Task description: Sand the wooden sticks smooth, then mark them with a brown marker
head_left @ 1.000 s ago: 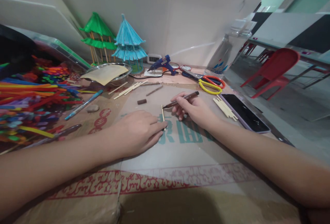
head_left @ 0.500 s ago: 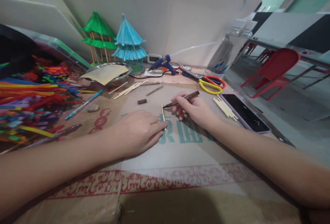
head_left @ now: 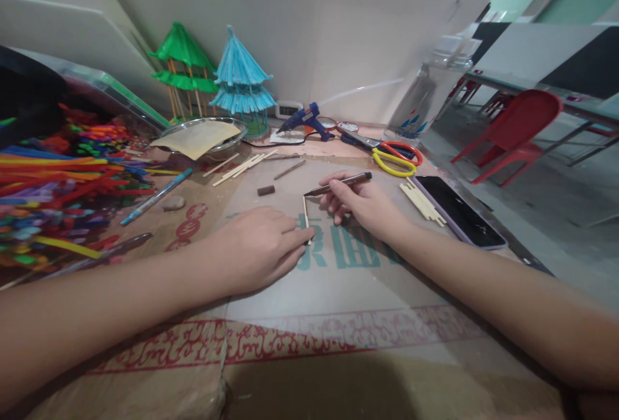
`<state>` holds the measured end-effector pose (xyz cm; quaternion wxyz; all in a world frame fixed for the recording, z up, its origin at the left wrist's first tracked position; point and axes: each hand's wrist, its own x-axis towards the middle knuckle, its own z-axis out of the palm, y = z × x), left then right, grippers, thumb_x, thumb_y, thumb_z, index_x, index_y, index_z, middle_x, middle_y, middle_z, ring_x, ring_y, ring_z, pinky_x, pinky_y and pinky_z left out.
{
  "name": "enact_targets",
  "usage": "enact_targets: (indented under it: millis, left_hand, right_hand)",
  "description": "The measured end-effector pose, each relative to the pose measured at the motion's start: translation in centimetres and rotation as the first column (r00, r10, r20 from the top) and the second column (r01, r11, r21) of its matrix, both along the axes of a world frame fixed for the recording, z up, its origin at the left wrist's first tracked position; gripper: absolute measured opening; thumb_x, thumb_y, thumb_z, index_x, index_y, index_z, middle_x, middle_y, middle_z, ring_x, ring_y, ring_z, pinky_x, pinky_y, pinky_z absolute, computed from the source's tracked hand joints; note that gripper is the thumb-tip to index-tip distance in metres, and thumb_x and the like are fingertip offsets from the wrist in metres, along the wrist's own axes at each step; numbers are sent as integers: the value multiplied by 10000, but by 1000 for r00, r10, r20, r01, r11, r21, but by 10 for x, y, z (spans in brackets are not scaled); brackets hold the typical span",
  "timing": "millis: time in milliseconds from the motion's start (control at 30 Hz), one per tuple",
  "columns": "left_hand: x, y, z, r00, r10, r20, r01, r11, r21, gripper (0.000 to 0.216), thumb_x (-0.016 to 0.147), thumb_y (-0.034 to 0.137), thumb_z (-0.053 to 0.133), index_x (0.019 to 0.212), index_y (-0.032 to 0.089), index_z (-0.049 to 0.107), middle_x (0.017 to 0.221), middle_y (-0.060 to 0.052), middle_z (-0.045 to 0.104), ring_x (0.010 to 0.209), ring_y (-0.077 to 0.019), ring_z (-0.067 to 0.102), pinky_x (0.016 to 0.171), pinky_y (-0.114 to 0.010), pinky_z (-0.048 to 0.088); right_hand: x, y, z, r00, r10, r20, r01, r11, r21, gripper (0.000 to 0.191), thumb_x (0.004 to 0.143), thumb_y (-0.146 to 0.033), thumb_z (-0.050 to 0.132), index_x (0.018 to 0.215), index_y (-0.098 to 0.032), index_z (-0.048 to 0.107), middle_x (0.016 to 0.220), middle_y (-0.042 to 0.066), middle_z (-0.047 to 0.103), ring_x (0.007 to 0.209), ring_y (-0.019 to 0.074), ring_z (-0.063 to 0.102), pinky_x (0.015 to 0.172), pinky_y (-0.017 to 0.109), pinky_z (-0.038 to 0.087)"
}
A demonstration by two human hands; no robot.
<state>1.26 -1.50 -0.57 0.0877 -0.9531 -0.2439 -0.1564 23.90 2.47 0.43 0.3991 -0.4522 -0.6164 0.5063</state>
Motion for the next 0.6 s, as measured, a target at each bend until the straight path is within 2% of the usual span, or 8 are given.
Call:
enact_targets:
  millis: [233,467,600]
  left_hand:
    - [-2,0,0,1000,-1,-6,1,1000,-10,324,1015,286,417,1160,170,683,772,-57,668,720,-228,630,671,-367,472]
    - [-2,0,-1,1000,0,-16,-1,1000,-13,327,1017,298,413,1178,175,670,796,-57,679,738,-229,634,686,-367,474]
    - [-1,1,-1,1000,2,-24,-2,1000,-11,333,1019,300,405,1184,177,667,795,-54,671,734,-231,627,682,-371,471]
  right_hand:
    - [-1,-2,2,1000,0,0,0,1000,1,146,971,-311,550,964,-181,617,709,6,645,529,103,580,478,223,528]
    - [-1,-4,6,998,28,59,-28,1000,-2,185,972,-261,523,825,-188,610,623,-5,652,474,93,579,479,208,494]
    - [-2,-4,6,998,19,53,-19,1000,4,183,982,-257,502,858,-183,615,644,-5,650,475,88,572,467,201,488]
